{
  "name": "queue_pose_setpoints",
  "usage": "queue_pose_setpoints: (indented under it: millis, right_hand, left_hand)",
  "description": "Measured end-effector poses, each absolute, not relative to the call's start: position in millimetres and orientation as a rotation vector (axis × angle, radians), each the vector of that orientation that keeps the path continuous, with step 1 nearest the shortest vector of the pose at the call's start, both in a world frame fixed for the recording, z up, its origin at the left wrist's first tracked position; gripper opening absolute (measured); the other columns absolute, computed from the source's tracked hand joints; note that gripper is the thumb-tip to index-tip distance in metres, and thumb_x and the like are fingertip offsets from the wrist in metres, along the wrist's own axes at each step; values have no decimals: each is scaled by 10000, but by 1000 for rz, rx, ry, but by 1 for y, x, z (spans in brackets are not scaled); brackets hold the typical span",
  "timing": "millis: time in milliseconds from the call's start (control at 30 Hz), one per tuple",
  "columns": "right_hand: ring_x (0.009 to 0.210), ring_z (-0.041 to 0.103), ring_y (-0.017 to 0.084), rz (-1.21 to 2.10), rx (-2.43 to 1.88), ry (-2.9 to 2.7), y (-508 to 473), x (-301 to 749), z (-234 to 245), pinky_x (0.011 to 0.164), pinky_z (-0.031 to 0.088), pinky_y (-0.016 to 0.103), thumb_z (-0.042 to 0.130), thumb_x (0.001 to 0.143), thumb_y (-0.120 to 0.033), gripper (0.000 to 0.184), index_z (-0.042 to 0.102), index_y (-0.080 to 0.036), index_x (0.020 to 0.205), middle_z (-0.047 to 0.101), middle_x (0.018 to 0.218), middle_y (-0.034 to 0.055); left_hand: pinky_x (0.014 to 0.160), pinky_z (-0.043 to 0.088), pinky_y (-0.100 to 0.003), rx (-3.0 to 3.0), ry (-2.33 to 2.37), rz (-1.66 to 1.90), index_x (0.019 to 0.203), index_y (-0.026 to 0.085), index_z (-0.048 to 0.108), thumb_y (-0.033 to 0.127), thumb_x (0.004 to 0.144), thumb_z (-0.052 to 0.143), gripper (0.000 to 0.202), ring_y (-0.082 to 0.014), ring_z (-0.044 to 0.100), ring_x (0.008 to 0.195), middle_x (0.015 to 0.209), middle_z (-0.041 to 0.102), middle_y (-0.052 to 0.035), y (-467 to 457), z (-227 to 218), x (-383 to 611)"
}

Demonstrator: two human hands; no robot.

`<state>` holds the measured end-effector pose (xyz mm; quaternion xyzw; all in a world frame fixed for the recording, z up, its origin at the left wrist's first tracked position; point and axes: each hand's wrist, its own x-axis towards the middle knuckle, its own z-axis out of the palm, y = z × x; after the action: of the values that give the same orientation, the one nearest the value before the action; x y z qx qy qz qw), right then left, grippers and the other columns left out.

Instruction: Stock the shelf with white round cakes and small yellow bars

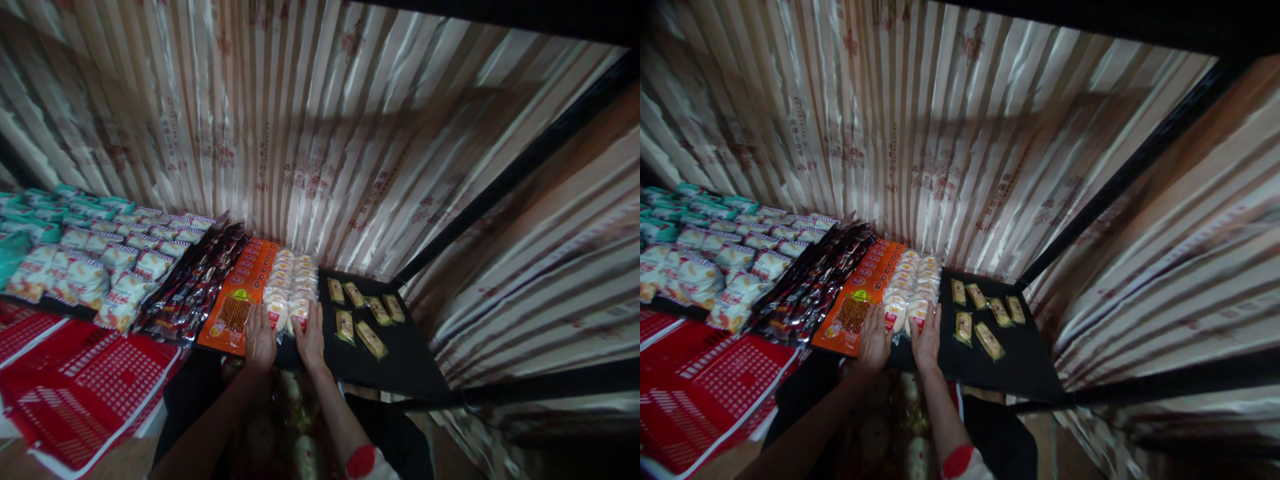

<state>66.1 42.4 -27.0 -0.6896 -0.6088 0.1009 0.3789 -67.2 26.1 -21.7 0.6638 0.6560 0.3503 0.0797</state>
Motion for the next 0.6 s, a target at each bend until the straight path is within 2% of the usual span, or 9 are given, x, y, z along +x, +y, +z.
queue_pose_setpoints:
  millis: [367, 600]
  right_hand:
    - [1320, 292, 301, 248, -1824, -1552, 41, 63, -21, 972, 371, 441, 388, 842, -498, 686, 266, -115, 1398, 238, 1458, 207]
    - [1301, 332, 276, 193, -1836, -1594, 43, 64, -27, 969, 376, 433, 364, 856, -495, 643, 278, -154, 1394, 327, 1425, 173]
  left_hand:
    - [1088, 263, -460, 2018, 1936, 1012, 1365, 71, 306, 198, 823, 390, 563, -283, 254, 1345, 1418, 359, -169, 29, -29, -69]
    - [1095, 249, -441, 2048, 1971, 944, 1356, 38, 317, 191, 821, 405, 564, -284, 257, 1342, 1407, 371, -183, 29, -27, -69]
